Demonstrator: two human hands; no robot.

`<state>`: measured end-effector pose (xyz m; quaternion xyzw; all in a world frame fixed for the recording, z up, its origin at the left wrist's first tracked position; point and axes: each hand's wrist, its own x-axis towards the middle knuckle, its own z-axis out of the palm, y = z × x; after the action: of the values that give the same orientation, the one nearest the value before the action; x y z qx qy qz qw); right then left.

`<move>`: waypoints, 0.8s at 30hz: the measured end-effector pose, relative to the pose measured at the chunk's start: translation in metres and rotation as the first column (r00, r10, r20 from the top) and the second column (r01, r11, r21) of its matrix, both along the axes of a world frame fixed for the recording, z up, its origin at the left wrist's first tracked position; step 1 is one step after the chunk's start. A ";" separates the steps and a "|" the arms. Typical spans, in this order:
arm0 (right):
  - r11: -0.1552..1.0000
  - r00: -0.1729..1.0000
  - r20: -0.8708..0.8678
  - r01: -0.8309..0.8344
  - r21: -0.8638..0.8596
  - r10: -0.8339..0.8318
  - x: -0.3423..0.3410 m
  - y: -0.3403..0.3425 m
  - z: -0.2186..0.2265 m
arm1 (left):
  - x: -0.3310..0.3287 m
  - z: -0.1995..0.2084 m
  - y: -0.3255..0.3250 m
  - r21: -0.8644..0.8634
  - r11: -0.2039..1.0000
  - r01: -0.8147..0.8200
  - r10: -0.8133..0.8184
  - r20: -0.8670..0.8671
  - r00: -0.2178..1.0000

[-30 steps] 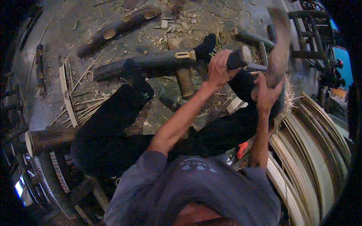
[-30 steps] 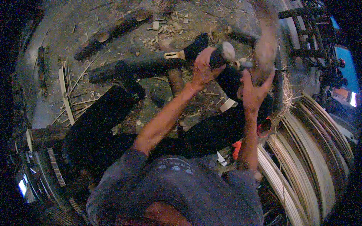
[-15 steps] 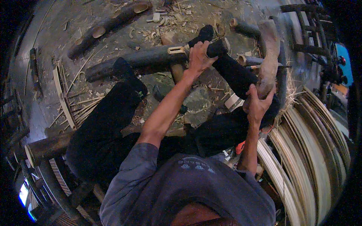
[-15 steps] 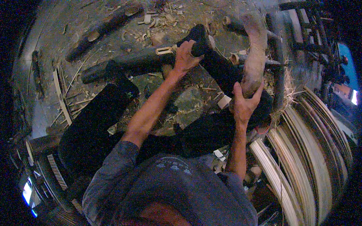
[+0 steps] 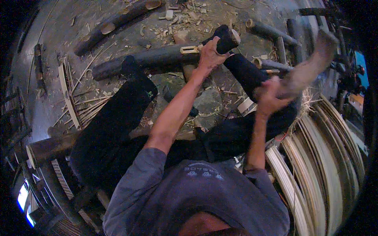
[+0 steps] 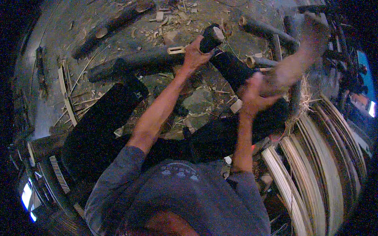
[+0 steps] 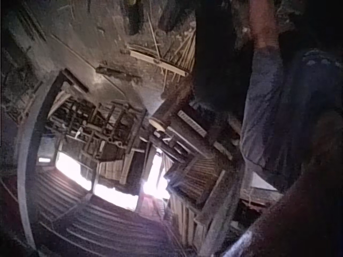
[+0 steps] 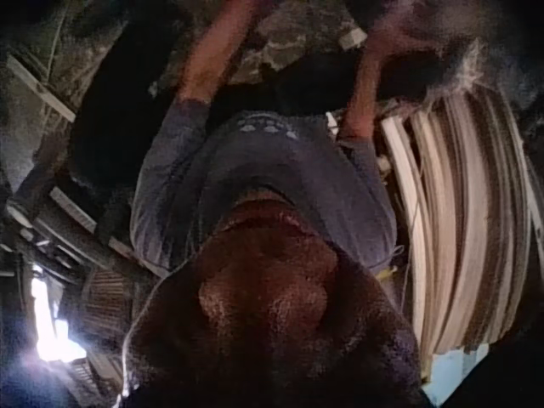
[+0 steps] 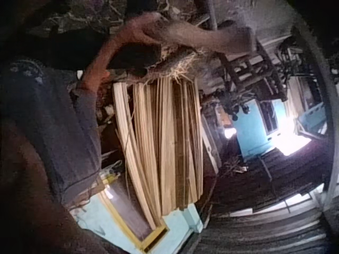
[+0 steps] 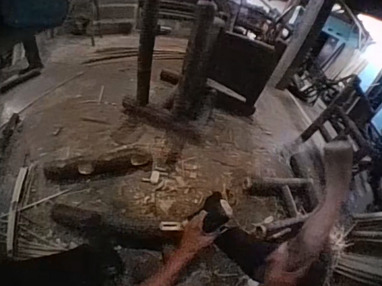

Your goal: The person sits on the floor and uses a knife to shave and shape a long bamboo pole, then uses a mallet and chisel to split and hollow sections. The person repeatedly repositions the bamboo and works on multiple pieces, producing shavings and cut segments.

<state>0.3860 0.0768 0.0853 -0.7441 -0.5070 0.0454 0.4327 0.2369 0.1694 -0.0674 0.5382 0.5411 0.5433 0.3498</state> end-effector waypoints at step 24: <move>0.977 0.879 -0.435 0.213 -0.013 -0.197 -0.018 0.005 -0.042 | -0.002 0.005 -0.018 -0.020 1.000 0.018 -0.023 -0.311 0.950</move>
<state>0.3679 0.0814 0.0435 -0.7569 -0.3171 0.1549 0.5501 0.2353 0.1519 -0.0624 0.6198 0.5885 0.4433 0.2703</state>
